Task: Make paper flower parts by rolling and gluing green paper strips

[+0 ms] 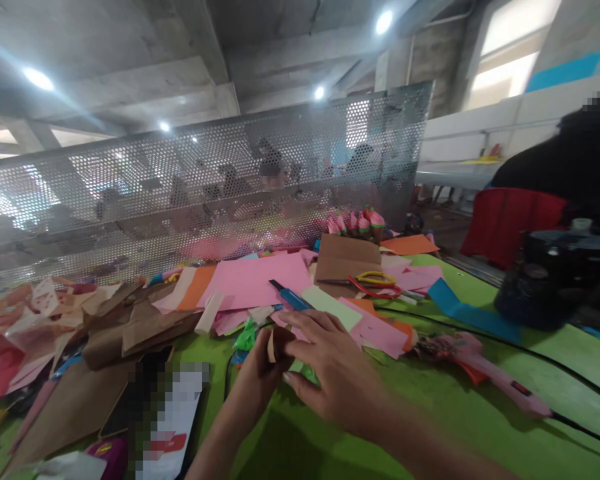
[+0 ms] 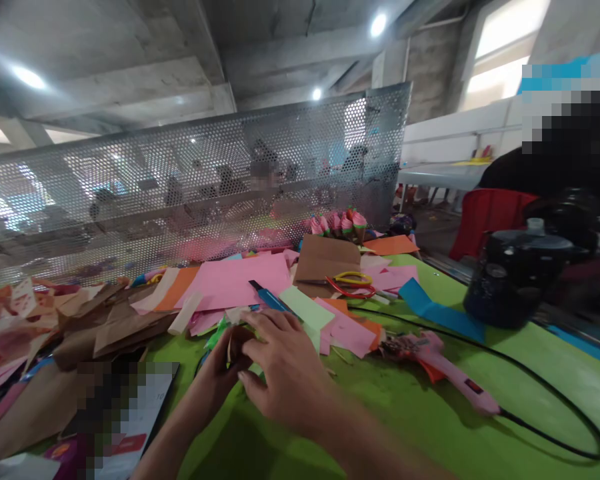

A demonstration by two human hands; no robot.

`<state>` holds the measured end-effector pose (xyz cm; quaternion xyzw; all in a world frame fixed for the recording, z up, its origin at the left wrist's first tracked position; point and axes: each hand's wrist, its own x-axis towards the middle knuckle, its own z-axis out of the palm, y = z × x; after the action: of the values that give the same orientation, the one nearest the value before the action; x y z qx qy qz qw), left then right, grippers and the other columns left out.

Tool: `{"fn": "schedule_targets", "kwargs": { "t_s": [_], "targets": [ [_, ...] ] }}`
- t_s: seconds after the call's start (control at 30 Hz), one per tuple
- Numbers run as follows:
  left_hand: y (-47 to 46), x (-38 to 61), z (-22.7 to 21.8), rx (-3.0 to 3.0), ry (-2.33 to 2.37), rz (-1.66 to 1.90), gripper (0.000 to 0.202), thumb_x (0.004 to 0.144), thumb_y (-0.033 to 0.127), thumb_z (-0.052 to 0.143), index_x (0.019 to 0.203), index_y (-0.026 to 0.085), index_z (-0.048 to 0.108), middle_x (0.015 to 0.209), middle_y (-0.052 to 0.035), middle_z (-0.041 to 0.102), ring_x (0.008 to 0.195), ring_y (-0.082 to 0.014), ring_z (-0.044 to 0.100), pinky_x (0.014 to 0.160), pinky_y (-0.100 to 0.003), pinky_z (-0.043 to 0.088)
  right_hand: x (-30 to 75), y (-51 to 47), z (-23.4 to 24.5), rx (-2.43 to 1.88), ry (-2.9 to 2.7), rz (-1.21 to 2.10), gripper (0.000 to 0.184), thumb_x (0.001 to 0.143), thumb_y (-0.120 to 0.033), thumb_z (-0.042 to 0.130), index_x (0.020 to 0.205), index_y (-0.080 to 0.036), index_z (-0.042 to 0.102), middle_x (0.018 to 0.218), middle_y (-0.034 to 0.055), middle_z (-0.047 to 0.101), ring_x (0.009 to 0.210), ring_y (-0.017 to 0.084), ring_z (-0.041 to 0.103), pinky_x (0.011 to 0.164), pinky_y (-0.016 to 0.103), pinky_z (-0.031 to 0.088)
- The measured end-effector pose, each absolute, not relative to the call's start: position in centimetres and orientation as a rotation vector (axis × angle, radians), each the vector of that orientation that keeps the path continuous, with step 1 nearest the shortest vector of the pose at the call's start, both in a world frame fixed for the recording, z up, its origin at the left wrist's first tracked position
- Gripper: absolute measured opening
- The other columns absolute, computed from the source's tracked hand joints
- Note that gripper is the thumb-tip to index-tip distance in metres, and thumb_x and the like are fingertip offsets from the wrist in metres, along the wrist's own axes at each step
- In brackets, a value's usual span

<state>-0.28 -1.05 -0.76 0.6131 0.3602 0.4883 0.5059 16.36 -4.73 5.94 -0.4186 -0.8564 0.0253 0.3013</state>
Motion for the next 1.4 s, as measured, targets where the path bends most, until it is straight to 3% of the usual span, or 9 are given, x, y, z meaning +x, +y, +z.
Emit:
{"fn": "schedule_targets", "kwargs": {
  "t_s": [0.2, 0.37, 0.5, 0.7, 0.9, 1.1, 1.4],
  "targets": [
    [-0.8, 0.1, -1.5, 1.304, 0.876, 1.205, 0.048, 0.074, 0.024, 0.071, 0.119, 0.022, 0.055, 0.118, -0.0059, 0.066, 0.113, -0.0221, 0.059, 0.098, -0.031, 0.046, 16.4, -4.5, 5.5, -1.134, -2.294, 0.12, 0.02, 0.08, -0.025, 0.069, 0.099, -0.02, 0.071, 0.144, 0.0097, 0.052, 0.132, 0.033, 0.042, 0.108, 0.054, 0.033],
    [-0.7, -0.1, -1.3, 1.379, 0.831, 1.225, 0.025, 0.075, 0.029, 0.073, 0.098, 0.021, 0.065, 0.094, -0.0035, 0.068, 0.092, -0.0197, 0.063, 0.085, -0.029, 0.051, 16.6, -4.2, 5.5, -1.065, -2.202, 0.246, 0.021, 0.08, -0.022, 0.07, 0.101, -0.023, 0.071, 0.139, 0.0066, 0.057, 0.127, 0.029, 0.047, 0.106, 0.05, 0.037],
    [-1.0, -0.1, -0.5, 1.441, 0.809, 1.253, 0.022, 0.076, 0.033, 0.073, 0.09, 0.02, 0.063, 0.088, -0.0026, 0.066, 0.087, -0.0186, 0.062, 0.081, -0.028, 0.051, 16.7, -4.3, 5.8, -1.019, -2.17, 0.275, 0.019, 0.08, -0.018, 0.07, 0.097, -0.026, 0.072, 0.137, 0.0046, 0.058, 0.126, 0.027, 0.049, 0.106, 0.048, 0.037],
    [-1.1, -0.3, -1.1, 1.43, 0.789, 1.195, 0.03, 0.074, 0.015, 0.067, 0.103, 0.023, 0.061, 0.098, -0.0013, 0.067, 0.099, -0.0202, 0.061, 0.092, -0.03, 0.047, 16.4, -4.4, 5.2, -1.066, -2.214, 0.27, 0.015, 0.079, -0.02, 0.071, 0.093, -0.025, 0.071, 0.14, 0.0031, 0.056, 0.131, 0.028, 0.044, 0.107, 0.049, 0.035],
    [-1.4, -0.2, -1.1, 1.415, 0.73, 1.204, 0.045, 0.066, 0.005, 0.064, 0.106, 0.024, 0.062, 0.101, -0.0016, 0.068, 0.1, -0.0204, 0.059, 0.089, -0.028, 0.046, 16.3, -4.2, 4.7, -1.096, -2.239, 0.213, 0.016, 0.081, -0.021, 0.069, 0.096, -0.026, 0.072, 0.147, 0.005, 0.05, 0.136, 0.03, 0.039, 0.108, 0.054, 0.032],
    [-1.6, 0.0, 0.6, 1.431, 0.808, 1.191, 0.022, 0.071, 0.014, 0.067, 0.091, 0.021, 0.06, 0.085, 0.0012, 0.062, 0.081, -0.0162, 0.058, 0.075, -0.024, 0.045, 16.9, -4.0, 5.9, -1.02, -2.153, 0.322, 0.017, 0.082, -0.016, 0.069, 0.094, -0.027, 0.073, 0.141, 0.0049, 0.055, 0.132, 0.027, 0.043, 0.106, 0.05, 0.037],
    [-1.2, -0.2, 0.5, 1.52, 0.825, 1.167, 0.019, 0.076, 0.014, 0.064, 0.092, 0.02, 0.056, 0.087, 0.0006, 0.062, 0.084, -0.0165, 0.057, 0.077, -0.024, 0.045, 16.9, -4.2, 5.7, -1.057, -2.233, 0.091, 0.016, 0.081, -0.02, 0.068, 0.096, -0.026, 0.071, 0.138, 0.0062, 0.057, 0.127, 0.03, 0.044, 0.103, 0.052, 0.037]
  ]
}}
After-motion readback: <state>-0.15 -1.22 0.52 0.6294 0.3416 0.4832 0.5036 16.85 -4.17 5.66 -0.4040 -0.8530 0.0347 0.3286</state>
